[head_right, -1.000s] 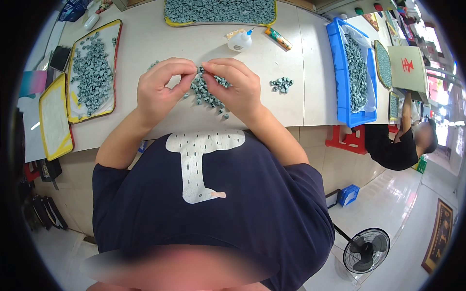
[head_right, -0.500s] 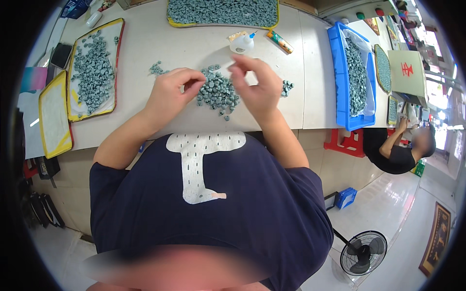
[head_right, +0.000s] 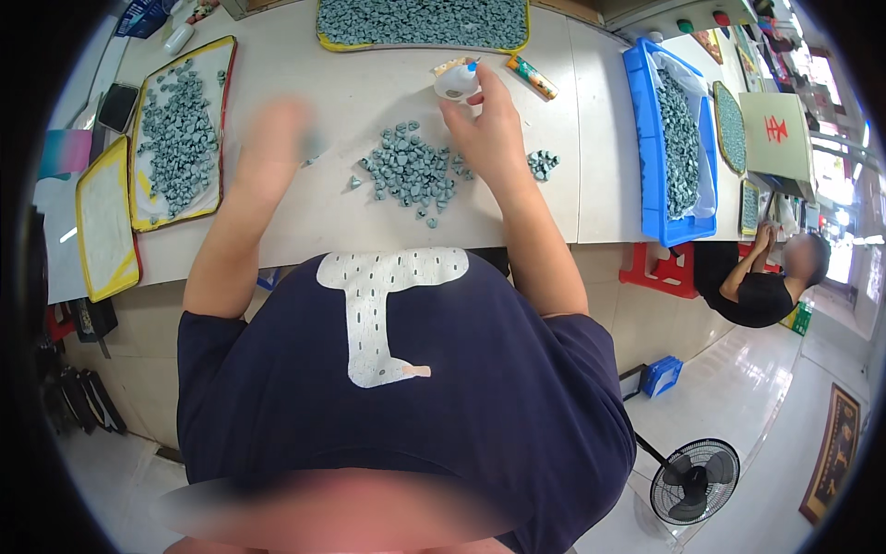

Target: Assembling small plastic components using a glue bottle at a workstation.

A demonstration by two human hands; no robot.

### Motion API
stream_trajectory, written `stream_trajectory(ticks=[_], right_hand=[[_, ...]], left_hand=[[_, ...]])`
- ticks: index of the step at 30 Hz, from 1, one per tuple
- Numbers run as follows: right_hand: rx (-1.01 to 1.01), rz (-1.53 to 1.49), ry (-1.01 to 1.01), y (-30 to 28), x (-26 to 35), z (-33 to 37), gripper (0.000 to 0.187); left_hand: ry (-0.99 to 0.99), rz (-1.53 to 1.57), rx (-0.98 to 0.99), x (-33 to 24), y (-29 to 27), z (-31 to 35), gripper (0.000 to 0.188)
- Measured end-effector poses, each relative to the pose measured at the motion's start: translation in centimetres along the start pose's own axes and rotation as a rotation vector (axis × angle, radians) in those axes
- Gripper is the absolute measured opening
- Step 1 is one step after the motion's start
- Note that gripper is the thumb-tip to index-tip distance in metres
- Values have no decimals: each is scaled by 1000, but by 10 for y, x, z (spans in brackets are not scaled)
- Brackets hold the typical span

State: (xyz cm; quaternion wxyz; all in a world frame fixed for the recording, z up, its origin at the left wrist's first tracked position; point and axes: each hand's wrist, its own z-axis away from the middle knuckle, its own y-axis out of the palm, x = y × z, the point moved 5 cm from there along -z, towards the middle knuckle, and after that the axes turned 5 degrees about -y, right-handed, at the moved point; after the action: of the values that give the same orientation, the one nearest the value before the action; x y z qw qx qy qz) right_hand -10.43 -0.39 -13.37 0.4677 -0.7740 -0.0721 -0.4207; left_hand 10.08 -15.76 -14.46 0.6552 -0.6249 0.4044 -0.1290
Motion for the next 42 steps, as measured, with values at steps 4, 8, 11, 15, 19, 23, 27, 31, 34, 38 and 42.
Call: stream_trajectory(ticks=[4, 8, 11, 15, 19, 23, 27, 31, 34, 38, 42], right_hand=[[114, 7, 125, 8, -5, -2, 38], [4, -245, 33, 8, -2, 5, 34], [-58, -507, -65, 3, 4, 14, 31], [38, -421, -114, -3, 26, 20, 33], [30, -31, -448, -16, 52, 22, 38], [-42, 180, -565, -19, 58, 24, 41], [-82, 347, -605, -23, 70, 25, 41], [-93, 449, -644, -23, 77, 25, 41], [-115, 491, -665, -23, 80, 26, 40], [-130, 527, -679, -23, 82, 27, 39], [-134, 552, -696, -22, 85, 28, 38]], left_hand=[[23, 14, -11, 0, -1, -3, 4], [53, 566, -81, -21, -16, -2, 8], [-317, 1367, 566, -31, 12, 6, 14], [-472, 1803, 868, -42, 34, 19, 14], [-457, 1978, 994, -44, 40, 21, 15], [-444, 2010, 973, -42, 32, 20, 18], [-458, 2022, 979, -37, 34, 21, 19], [-459, 2000, 975, -35, 33, 21, 18], [-448, 2005, 968, -35, 32, 21, 19], [-450, 1996, 963, -35, 32, 21, 19], [-461, 1983, 954, -34, 33, 22, 19]])
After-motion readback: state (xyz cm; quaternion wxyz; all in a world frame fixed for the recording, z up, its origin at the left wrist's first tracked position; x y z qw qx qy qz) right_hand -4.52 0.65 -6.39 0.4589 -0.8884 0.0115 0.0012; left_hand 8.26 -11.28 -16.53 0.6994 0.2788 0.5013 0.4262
